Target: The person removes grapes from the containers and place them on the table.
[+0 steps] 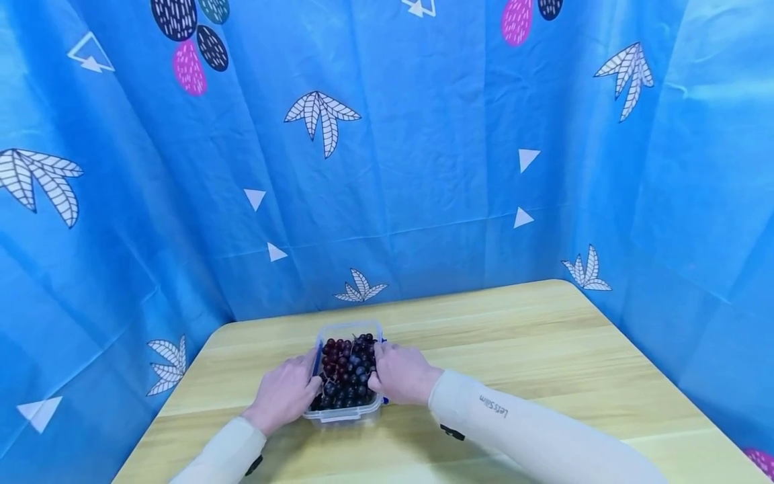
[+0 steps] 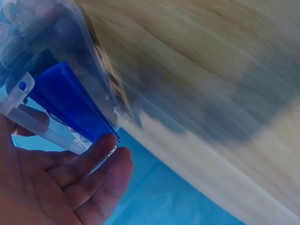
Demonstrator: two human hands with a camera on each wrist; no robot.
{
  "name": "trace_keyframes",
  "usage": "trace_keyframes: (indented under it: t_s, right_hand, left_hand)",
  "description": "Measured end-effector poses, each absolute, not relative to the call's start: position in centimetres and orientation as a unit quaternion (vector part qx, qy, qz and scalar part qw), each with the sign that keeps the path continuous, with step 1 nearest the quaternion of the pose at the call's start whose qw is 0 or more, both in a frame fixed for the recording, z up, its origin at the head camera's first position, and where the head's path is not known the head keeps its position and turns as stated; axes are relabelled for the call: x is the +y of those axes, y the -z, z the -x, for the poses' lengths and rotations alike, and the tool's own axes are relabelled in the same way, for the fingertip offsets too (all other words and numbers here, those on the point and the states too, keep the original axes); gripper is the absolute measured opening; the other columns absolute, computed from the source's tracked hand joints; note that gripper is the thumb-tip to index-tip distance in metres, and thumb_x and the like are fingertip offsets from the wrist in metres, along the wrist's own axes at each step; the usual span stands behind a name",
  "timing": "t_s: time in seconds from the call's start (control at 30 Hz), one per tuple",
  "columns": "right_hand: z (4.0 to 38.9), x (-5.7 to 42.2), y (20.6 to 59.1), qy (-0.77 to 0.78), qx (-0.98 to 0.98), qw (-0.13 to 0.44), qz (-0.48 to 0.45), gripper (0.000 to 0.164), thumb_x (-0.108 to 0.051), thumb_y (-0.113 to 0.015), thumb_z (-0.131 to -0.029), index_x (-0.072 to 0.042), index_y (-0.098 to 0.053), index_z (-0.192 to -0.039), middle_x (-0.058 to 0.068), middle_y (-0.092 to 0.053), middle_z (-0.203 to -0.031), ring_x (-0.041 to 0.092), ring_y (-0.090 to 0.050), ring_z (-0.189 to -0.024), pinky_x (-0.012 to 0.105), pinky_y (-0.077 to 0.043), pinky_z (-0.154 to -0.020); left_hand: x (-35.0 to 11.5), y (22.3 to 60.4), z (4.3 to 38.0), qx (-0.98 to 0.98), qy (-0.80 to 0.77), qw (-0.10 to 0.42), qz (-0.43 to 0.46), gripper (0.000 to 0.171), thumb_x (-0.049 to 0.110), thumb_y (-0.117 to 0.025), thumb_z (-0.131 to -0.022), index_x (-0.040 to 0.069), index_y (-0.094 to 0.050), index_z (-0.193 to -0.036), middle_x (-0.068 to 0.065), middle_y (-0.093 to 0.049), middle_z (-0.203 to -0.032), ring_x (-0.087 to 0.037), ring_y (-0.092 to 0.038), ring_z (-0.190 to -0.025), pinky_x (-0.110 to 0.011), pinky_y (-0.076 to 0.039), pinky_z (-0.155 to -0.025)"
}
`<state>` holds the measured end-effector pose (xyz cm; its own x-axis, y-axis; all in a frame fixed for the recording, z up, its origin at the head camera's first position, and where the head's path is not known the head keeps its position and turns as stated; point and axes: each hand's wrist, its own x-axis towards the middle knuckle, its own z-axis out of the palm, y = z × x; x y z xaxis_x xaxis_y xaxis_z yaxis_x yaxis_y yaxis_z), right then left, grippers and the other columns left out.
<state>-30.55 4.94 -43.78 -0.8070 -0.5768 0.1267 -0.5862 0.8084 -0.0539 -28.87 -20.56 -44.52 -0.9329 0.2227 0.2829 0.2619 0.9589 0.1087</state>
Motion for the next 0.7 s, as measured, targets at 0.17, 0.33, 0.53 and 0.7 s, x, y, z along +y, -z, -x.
trace_keyframes:
  t_s: [0.17,0.33,0.53,0.7]
  right_hand:
    - [30.54,5.09,43.93,-0.053,-0.950,0.052,-0.302,0.068,-0.045,-0.043,-0.101,0.005,-0.044,-0.148,0.024,-0.049,-0.149,0.040,-0.054,-0.133,0.045,-0.055,-0.096]
    - [30.38,4.97,43.99,-0.063,-0.950,0.049,-0.302,0.068,-0.045,-0.043,-0.102,0.005,-0.043,-0.149,0.025,-0.048,-0.149,0.040,-0.053,-0.134,0.047,-0.054,-0.099]
    - [30.30,4.97,43.98,-0.061,-0.952,0.049,-0.295,0.069,-0.046,-0.041,-0.103,0.004,-0.042,-0.150,0.024,-0.048,-0.150,0.041,-0.052,-0.134,0.048,-0.055,-0.096]
    - [30.08,4.83,43.86,-0.059,-0.953,0.058,-0.291,0.068,-0.046,-0.043,-0.102,0.004,-0.043,-0.149,0.024,-0.049,-0.149,0.041,-0.053,-0.133,0.051,-0.055,-0.095]
  left_hand:
    - [-20.40,44.55,29.10,-0.979,0.075,0.138,0.127,0.049,0.024,-0.056,-0.095,-0.001,-0.056,-0.137,-0.014,-0.071,-0.104,-0.031,-0.069,-0.088,-0.049,-0.058,-0.069]
    - [-20.46,44.57,29.13,-0.979,0.080,0.139,0.126,0.045,0.021,-0.056,-0.095,-0.002,-0.056,-0.134,-0.011,-0.070,-0.094,-0.026,-0.066,-0.077,-0.045,-0.056,-0.061]
    - [-20.62,44.64,29.39,-0.979,0.086,0.139,0.125,0.048,0.022,-0.055,-0.096,-0.001,-0.054,-0.138,-0.013,-0.071,-0.099,-0.027,-0.068,-0.078,-0.044,-0.056,-0.062]
    - [-20.70,44.61,29.83,-0.975,0.088,0.158,0.128,0.034,0.020,-0.056,-0.094,-0.001,-0.063,-0.121,-0.010,-0.069,-0.094,-0.026,-0.067,-0.078,-0.045,-0.057,-0.064]
